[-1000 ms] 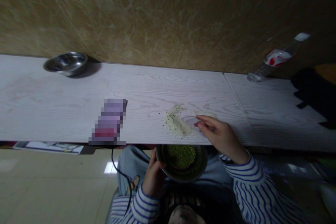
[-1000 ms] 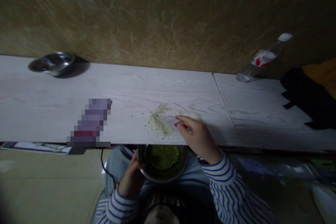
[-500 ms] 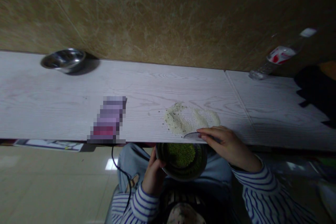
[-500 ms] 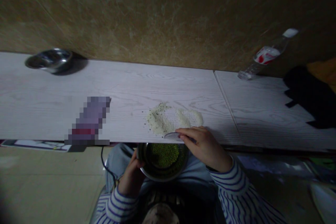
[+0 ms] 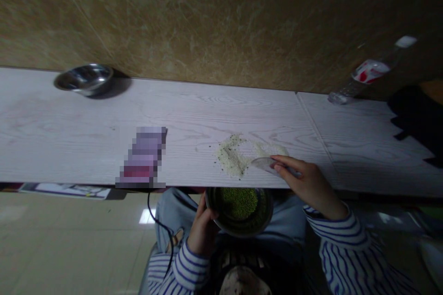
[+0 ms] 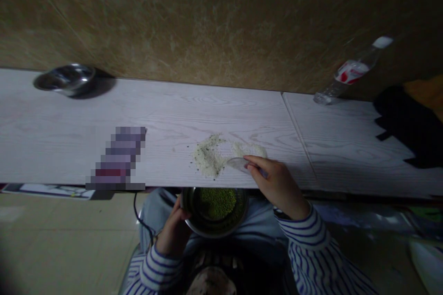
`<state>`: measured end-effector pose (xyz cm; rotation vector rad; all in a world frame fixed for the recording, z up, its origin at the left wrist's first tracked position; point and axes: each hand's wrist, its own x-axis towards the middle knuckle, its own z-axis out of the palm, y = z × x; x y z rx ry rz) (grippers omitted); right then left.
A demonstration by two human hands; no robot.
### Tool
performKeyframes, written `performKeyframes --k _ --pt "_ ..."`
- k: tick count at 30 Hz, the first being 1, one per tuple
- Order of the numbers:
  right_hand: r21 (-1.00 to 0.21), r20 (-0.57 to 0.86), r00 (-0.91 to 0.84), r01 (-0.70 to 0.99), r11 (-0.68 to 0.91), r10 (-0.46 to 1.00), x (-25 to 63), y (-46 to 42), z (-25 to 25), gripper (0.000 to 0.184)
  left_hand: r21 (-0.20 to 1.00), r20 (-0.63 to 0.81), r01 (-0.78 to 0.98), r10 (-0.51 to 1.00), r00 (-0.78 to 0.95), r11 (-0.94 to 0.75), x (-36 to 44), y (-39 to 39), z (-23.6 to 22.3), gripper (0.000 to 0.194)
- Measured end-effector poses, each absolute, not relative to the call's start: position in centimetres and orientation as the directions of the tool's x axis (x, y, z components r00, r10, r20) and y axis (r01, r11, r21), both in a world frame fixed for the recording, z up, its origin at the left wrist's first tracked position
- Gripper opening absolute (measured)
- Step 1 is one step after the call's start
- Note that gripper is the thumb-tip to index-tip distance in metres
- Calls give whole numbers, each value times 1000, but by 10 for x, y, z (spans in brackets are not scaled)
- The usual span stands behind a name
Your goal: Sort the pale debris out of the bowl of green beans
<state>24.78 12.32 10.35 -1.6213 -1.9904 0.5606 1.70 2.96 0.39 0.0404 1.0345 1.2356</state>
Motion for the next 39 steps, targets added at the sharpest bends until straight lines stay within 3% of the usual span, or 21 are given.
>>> performKeyframes --k 25,33,39 --pt "-595 81 -248 765 246 965 241 103 104 27 549 -609 -718 793 8 428 16 26 4 60" --pt "-594 103 -167 781 195 981 240 111 100 30 553 -604 -723 797 -5 415 16 27 5 59" --pt "-617 98 -205 755 221 974 236 107 101 29 561 -589 -727 808 -14 395 16 27 4 54"
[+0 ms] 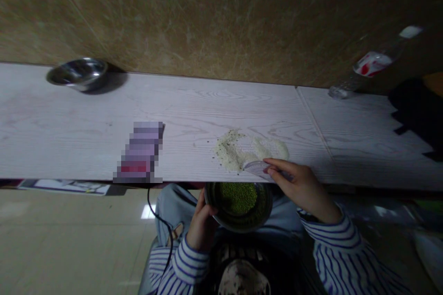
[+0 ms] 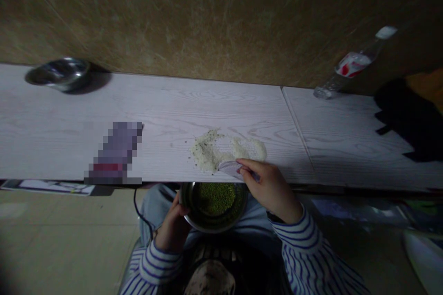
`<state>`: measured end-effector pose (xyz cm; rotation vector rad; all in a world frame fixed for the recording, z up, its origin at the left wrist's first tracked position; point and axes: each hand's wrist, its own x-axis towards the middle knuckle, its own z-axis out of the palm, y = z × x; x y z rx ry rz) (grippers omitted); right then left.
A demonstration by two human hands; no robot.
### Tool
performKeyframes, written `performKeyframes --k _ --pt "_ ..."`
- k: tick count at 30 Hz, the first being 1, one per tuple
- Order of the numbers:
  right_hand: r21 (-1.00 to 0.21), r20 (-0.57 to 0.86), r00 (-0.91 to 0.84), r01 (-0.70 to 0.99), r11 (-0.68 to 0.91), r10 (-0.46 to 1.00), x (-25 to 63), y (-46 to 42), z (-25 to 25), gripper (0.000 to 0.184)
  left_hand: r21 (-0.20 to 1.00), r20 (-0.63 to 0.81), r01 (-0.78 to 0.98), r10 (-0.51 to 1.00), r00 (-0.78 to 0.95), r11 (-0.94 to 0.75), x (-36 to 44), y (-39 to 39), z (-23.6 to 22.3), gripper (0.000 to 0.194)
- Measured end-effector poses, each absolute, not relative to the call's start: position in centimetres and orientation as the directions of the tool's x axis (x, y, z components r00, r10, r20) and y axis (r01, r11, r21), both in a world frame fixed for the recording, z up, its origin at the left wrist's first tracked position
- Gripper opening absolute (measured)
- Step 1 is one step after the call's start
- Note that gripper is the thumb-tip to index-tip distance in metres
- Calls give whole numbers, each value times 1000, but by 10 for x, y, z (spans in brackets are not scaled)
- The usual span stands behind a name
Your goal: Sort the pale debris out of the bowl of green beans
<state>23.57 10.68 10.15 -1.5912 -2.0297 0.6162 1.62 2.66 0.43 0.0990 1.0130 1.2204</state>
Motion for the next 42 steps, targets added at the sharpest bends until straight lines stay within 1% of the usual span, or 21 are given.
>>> performKeyframes --k 5,9,16,23,31,35,40,42 --pt "-644 103 -232 725 243 967 231 102 100 28 566 -593 -718 805 -13 405 17 26 6 56" --pt "-646 106 -219 726 234 970 231 103 99 27 572 -591 -717 806 -22 399 16 26 7 53" --pt "-656 79 -250 716 239 965 226 106 98 28 544 -597 -742 802 -15 391 16 26 6 58" --pt "-626 79 -159 760 173 984 232 115 99 29 559 -599 -727 800 -22 398 15 26 5 56" --pt "-639 62 -72 763 95 995 244 117 103 30 567 -596 -721 803 -25 398 16 26 4 57" --pt "-620 69 -77 778 103 995 242 116 100 30 557 -610 -722 793 -19 411 16 26 5 62" --pt "-608 69 -131 780 145 989 239 114 103 28 570 -613 -709 790 -31 414 16 26 7 59" --pt "-602 67 -118 787 134 991 241 113 105 28 569 -605 -711 796 -22 413 16 26 6 58"
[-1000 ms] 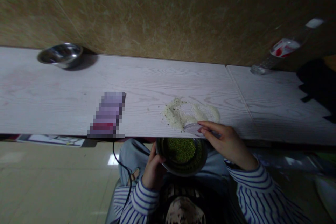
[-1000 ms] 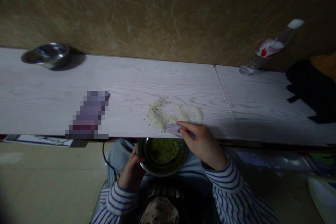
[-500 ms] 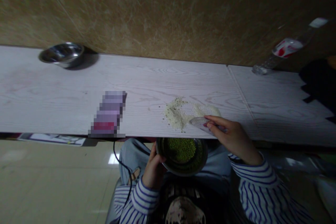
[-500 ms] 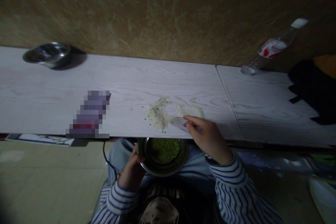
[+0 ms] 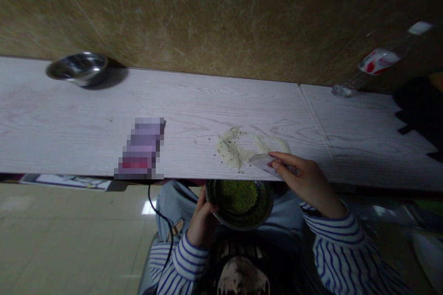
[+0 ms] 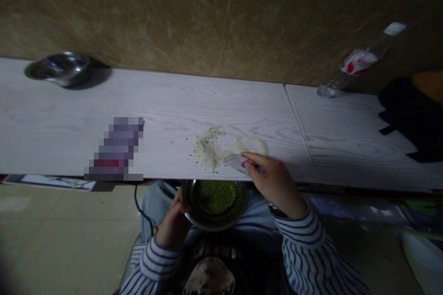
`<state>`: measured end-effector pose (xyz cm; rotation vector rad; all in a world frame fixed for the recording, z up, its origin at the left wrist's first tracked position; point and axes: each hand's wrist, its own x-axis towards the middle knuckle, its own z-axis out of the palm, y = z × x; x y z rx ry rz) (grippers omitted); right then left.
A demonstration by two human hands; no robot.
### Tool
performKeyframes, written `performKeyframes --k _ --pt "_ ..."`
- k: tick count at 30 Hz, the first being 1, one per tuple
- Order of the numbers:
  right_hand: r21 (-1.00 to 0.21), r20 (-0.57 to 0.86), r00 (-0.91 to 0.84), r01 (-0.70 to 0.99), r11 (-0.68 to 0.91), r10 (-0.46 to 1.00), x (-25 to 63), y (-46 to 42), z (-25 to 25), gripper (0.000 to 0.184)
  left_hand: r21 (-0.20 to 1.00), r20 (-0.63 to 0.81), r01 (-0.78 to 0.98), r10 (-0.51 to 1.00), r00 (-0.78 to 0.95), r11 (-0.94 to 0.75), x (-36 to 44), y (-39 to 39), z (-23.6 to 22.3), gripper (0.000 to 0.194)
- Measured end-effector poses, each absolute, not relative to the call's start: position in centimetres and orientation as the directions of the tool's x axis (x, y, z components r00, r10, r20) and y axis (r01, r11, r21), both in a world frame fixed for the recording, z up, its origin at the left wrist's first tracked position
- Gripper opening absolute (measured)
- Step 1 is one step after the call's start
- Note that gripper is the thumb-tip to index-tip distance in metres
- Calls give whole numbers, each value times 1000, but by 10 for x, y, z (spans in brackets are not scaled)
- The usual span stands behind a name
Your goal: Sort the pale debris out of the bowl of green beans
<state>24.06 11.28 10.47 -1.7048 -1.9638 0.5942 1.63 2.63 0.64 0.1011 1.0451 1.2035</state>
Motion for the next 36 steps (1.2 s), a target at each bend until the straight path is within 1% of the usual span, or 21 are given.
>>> performKeyframes --k 3,9,15,20,26,36 --pt "-596 68 -95 795 116 993 244 112 107 29 570 -600 -710 800 -17 413 17 26 5 55" --pt "-581 71 -119 802 138 990 242 110 105 29 565 -609 -711 793 -15 420 17 26 6 57" --pt "-604 54 -141 784 145 989 240 105 104 27 562 -597 -721 802 -14 406 17 26 6 58" --pt "-623 53 -148 768 149 988 240 100 104 27 568 -619 -694 785 -5 443 18 25 6 61" --pt "-631 78 -186 751 192 980 235 100 103 27 561 -611 -712 792 -12 422 17 25 5 61" --pt "-652 37 -227 733 196 973 231 101 102 27 564 -610 -704 793 -3 431 16 25 6 57"
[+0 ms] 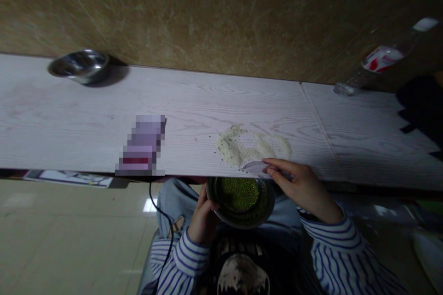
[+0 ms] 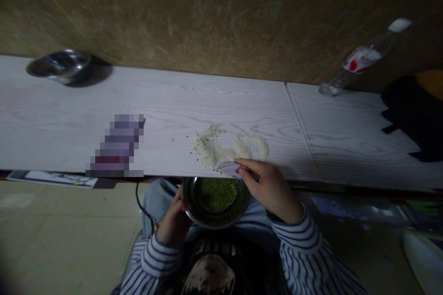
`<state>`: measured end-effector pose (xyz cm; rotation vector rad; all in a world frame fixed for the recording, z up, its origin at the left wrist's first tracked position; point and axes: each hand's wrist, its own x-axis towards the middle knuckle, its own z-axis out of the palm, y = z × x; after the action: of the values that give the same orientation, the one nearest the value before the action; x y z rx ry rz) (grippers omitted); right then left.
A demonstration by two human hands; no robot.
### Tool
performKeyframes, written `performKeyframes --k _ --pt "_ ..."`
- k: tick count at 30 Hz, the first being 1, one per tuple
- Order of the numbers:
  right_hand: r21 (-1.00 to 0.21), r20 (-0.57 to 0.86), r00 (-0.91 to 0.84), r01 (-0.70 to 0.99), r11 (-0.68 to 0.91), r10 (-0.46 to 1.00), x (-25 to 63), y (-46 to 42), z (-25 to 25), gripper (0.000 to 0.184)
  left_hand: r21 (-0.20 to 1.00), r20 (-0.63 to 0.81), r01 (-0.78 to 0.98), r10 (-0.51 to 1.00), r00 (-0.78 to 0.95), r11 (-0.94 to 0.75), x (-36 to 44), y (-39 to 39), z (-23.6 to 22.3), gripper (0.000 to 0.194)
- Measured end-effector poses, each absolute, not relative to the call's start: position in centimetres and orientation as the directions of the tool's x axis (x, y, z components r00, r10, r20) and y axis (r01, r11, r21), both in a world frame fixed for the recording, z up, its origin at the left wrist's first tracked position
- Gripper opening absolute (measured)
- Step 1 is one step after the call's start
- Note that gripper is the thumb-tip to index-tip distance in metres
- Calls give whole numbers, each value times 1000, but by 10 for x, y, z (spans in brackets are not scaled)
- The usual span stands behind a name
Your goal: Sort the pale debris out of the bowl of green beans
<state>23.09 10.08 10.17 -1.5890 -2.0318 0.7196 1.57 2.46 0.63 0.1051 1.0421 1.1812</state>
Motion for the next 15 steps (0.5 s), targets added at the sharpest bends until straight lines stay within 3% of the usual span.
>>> performKeyframes --k 15 --pt "-661 40 -244 721 209 969 228 100 100 28 552 -594 -730 804 -4 404 17 25 8 59"
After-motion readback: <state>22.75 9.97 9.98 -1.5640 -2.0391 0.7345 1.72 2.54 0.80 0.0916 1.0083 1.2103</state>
